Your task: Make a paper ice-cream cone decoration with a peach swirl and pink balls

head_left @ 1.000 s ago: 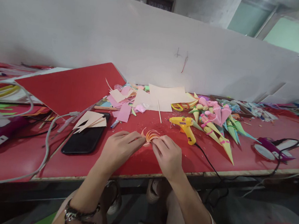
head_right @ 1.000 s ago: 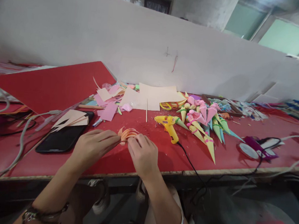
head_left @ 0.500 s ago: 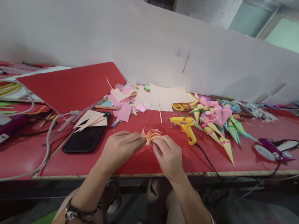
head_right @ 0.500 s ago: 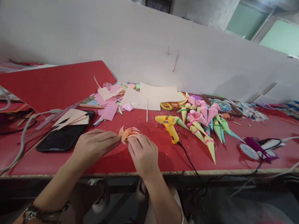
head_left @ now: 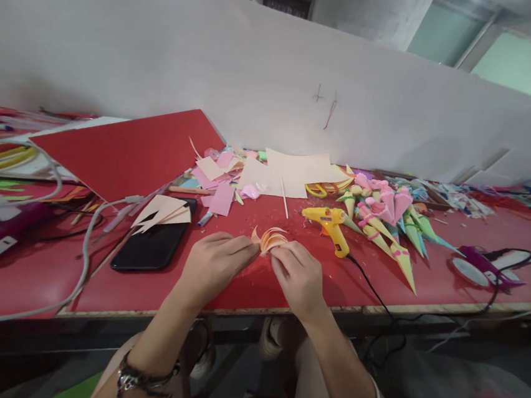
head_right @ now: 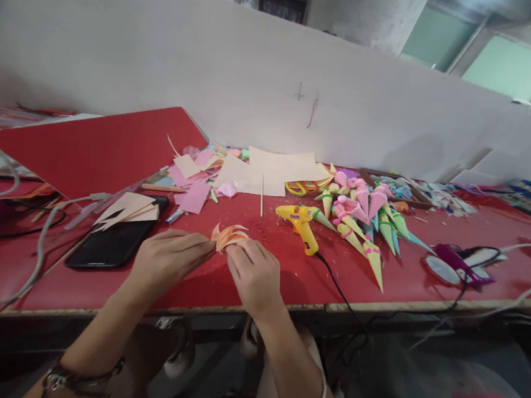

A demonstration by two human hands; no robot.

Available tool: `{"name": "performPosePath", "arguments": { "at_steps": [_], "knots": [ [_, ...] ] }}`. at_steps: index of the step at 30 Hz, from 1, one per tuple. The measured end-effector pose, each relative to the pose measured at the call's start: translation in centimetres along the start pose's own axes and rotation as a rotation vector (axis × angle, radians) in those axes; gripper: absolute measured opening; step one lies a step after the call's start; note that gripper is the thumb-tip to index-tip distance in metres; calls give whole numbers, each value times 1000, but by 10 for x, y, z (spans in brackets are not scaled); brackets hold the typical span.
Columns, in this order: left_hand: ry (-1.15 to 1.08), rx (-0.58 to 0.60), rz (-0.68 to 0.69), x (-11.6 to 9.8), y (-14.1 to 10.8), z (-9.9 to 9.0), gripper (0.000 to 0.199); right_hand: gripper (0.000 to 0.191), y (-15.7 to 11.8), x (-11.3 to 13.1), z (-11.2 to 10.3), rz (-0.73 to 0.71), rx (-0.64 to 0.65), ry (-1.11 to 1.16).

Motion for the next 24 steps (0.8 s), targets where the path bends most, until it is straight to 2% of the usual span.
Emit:
{"name": "performPosePath", "arguments": {
  "at_steps": [10, 24],
  "knots": [
    [-5, 13, 5, -1, 0, 1, 17, 16, 0, 0, 1, -9, 5, 11],
    [-6, -54, 12, -3, 1, 1, 18, 12, 2, -1, 0, -77, -65, 39]
  ]
}}
Point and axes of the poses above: each hand's wrist, its own y-axis towards the middle knuckle, its own z-axis out of the palm, x = y × z, the point moved 2 cm from there along y, towards the middle knuckle, and after that the axes turned 7 degrees about x, right-handed, at the moved point
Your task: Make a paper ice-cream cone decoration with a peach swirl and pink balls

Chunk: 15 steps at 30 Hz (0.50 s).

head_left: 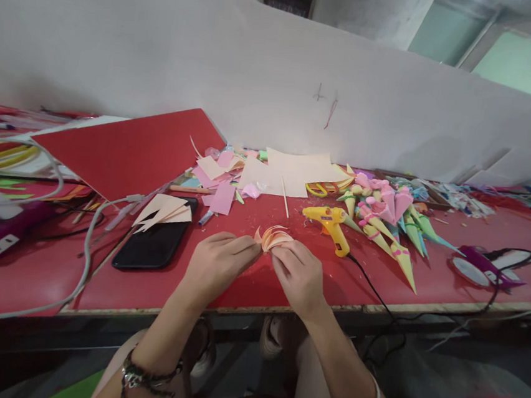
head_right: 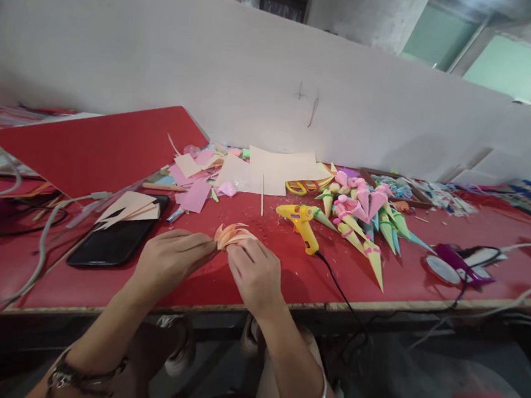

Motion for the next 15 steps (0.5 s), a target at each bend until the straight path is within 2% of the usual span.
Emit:
{"name": "performPosePath", "arguments": {
  "at_steps": [15],
  "knots": [
    [-7, 43, 2, -1, 1, 0, 21, 15, -1, 0, 0, 13, 16, 43]
  ]
}}
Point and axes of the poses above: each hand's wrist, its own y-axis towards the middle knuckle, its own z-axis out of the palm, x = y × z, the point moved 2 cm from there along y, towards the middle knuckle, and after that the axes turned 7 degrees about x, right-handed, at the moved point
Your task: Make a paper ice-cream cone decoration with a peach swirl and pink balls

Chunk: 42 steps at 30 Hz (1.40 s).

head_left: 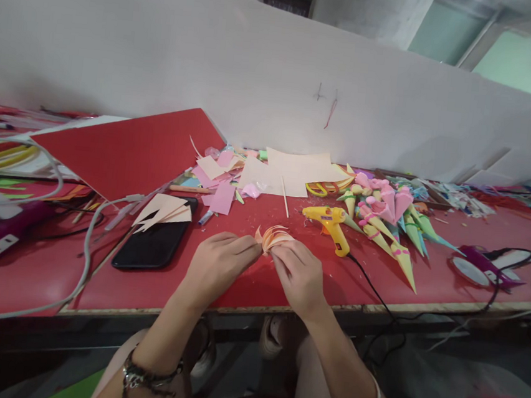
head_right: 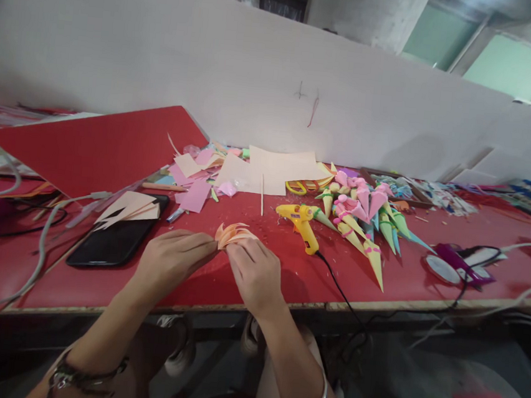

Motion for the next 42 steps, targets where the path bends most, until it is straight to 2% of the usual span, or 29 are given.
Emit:
{"name": "performPosePath", "arguments": {
  "at_steps": [23, 27, 33, 35, 38, 40, 42],
  "knots": [
    [5, -1, -1, -1, 1, 0, 24, 13, 0, 1, 0, 17, 8, 6],
    [-49, -5, -63, 0, 2, 1, 21, 12, 1, 1, -2, 104, -21, 110],
    [-314, -52, -220, 3, 2, 1, 14, 9, 4, 1, -4, 280, -97, 263],
    [-397, -26, -257, 3, 2, 1, 24, 9, 5, -1, -4, 331, -111, 312],
    [-451, 26, -305, 0, 3, 3, 57, 9, 5, -2, -4, 367, -112, 364],
    [-476, 60, -323, -1, 3, 6, 74, 8, 4, -2, -4, 354, -107, 372],
    [-533, 110, -310, -4, 4, 10, 81, 8, 4, 0, -5, 304, -93, 354]
  ]
}}
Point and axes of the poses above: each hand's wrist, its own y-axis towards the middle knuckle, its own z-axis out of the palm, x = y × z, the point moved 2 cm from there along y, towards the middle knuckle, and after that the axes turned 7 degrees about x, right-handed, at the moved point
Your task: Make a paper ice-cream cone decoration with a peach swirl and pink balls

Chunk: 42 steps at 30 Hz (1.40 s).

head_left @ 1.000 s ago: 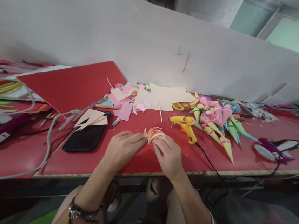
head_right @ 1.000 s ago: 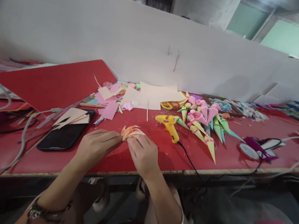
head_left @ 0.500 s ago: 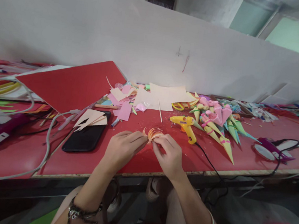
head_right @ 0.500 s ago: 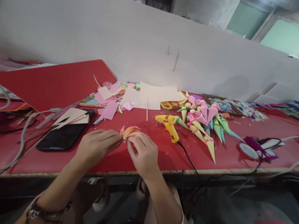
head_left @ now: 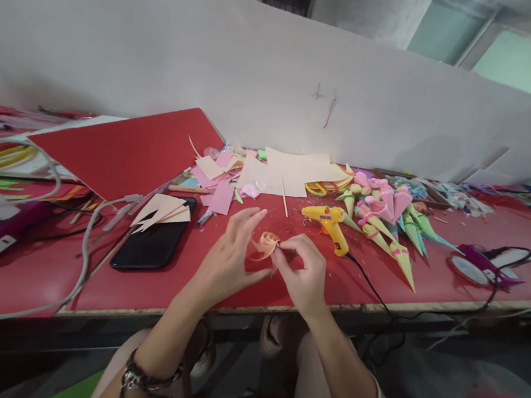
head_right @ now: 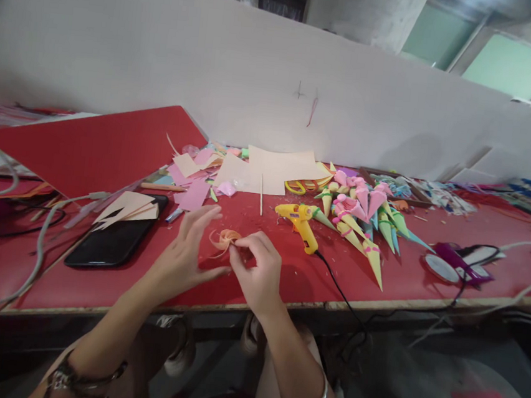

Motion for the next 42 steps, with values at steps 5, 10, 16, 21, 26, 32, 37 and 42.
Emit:
{"name": "performPosePath", "arguments": {
  "at_steps": [5, 10, 16, 21, 26, 32, 37, 42],
  "knots": [
    [-149, 123, 25, 0, 1, 7, 88, 9, -2, 6, 1, -167, 38, -86],
    [-216, 91, -18, 2, 0, 9, 84, 12, -4, 8, 1, -222, 21, -82],
    [-147, 35, 66, 2, 0, 9, 70, 16, -4, 9, 2, -236, 46, -65],
    [-81, -6, 147, 2, 1, 7, 65, 17, -3, 9, 3, -247, 51, -58],
    [-39, 5, 160, 1, 1, 5, 59, 17, -4, 10, 3, -258, 59, -71],
    [-52, 38, 124, 0, 2, 5, 56, 16, -5, 10, 2, -263, 63, -115],
    [-70, 54, 103, -1, 2, 5, 50, 17, -4, 12, 2, -250, 85, -118],
    [-104, 59, 74, -2, 1, 4, 48, 18, -4, 13, 3, -231, 120, -70]
  ]
}}
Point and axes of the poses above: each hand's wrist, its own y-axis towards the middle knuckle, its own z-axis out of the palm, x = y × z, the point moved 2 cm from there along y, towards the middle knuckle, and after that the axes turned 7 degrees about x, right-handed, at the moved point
